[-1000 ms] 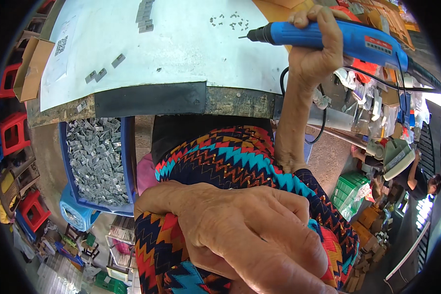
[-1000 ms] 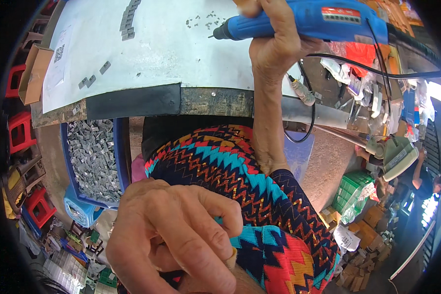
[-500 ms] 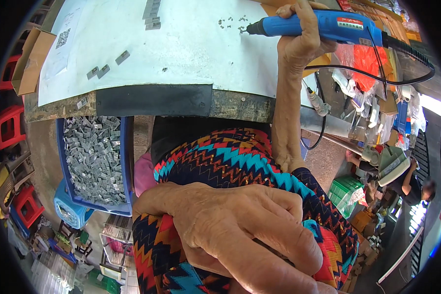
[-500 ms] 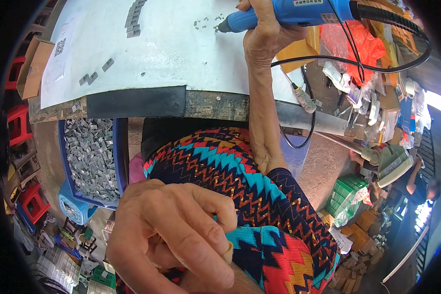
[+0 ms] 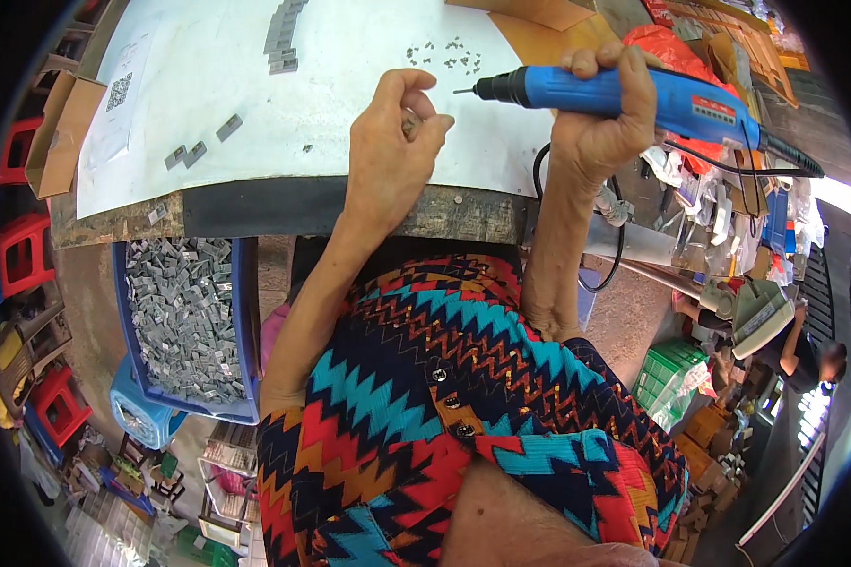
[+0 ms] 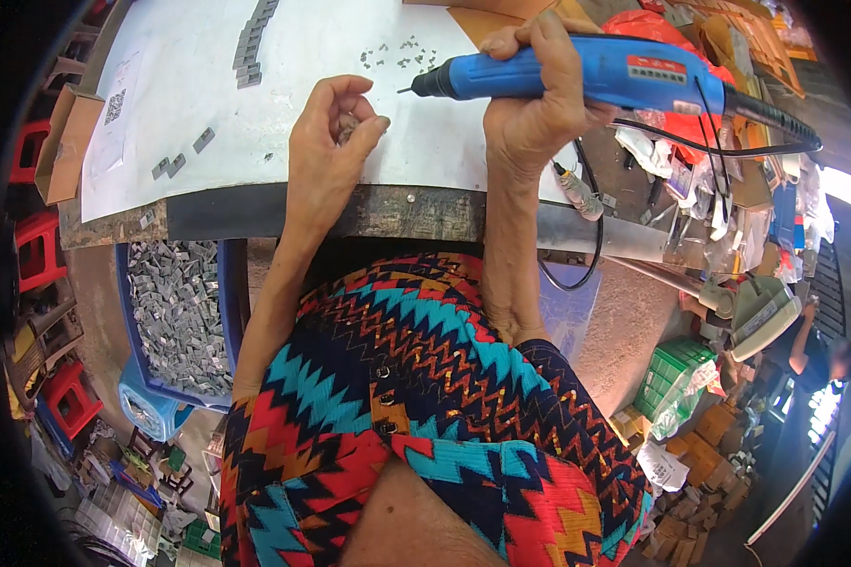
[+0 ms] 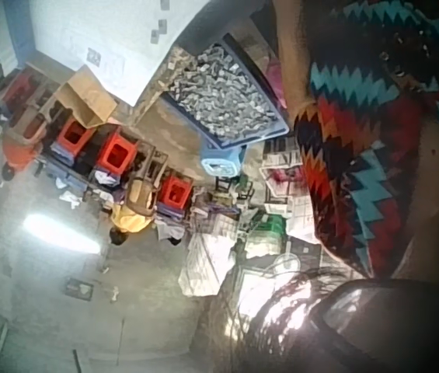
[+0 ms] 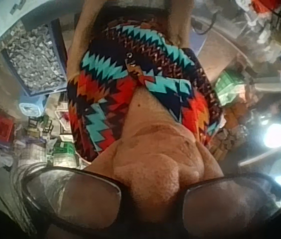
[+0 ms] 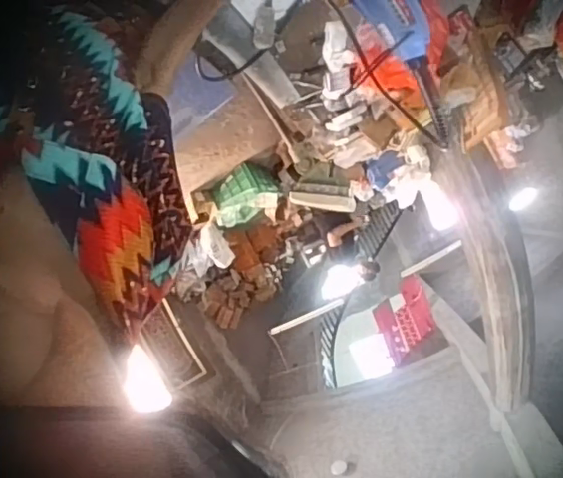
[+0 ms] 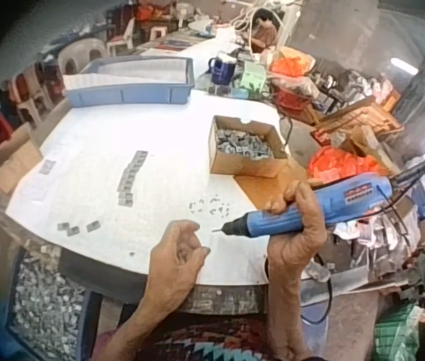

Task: Assembling small hardware parts using a handheld electric screwdriver at a workbench.

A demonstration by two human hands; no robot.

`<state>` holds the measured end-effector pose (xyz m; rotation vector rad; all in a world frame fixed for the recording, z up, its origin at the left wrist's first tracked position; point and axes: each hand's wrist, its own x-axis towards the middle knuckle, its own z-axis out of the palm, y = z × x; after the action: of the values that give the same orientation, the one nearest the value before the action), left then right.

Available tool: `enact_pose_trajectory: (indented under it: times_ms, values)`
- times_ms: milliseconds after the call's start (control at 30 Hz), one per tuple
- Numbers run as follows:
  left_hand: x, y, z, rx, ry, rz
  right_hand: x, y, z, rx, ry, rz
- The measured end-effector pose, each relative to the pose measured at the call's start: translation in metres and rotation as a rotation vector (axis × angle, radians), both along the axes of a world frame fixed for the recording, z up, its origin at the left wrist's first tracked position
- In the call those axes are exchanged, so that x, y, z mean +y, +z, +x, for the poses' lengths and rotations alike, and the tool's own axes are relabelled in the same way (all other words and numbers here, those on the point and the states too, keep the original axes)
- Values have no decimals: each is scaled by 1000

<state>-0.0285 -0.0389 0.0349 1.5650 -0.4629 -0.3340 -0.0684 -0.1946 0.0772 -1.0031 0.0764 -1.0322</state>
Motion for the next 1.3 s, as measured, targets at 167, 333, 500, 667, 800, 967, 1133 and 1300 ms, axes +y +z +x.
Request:
enact_pose_trajectory:
  times_ms: [167,333,500,667,800,967,1133,1300]
  values:
    - [-12,-19,3,-51,-45,16,1,8,-13,-28,60,105]
    - [-15,-26,1,-31,-64,-20,1,8,-19,-70,105,182]
    - [-13,-24,0,20,-83,-37,-3,4,-21,-55,121,199]
    - [-12,-23,0,-2,-88,-28,0,5,-21,-39,69,161]
    - [-12,-23,0,-39,-72,-8,2,5,-20,-28,52,162]
    - [-11,-23,-2,-43,-68,-29,2,6,-23,-47,82,162]
    - [-9,-23,-3,-42,-61,-21,2,5,-24,-33,78,151]
    - [-9,-22,-2,-27,-73,-10,3,7,-25,-47,65,171]
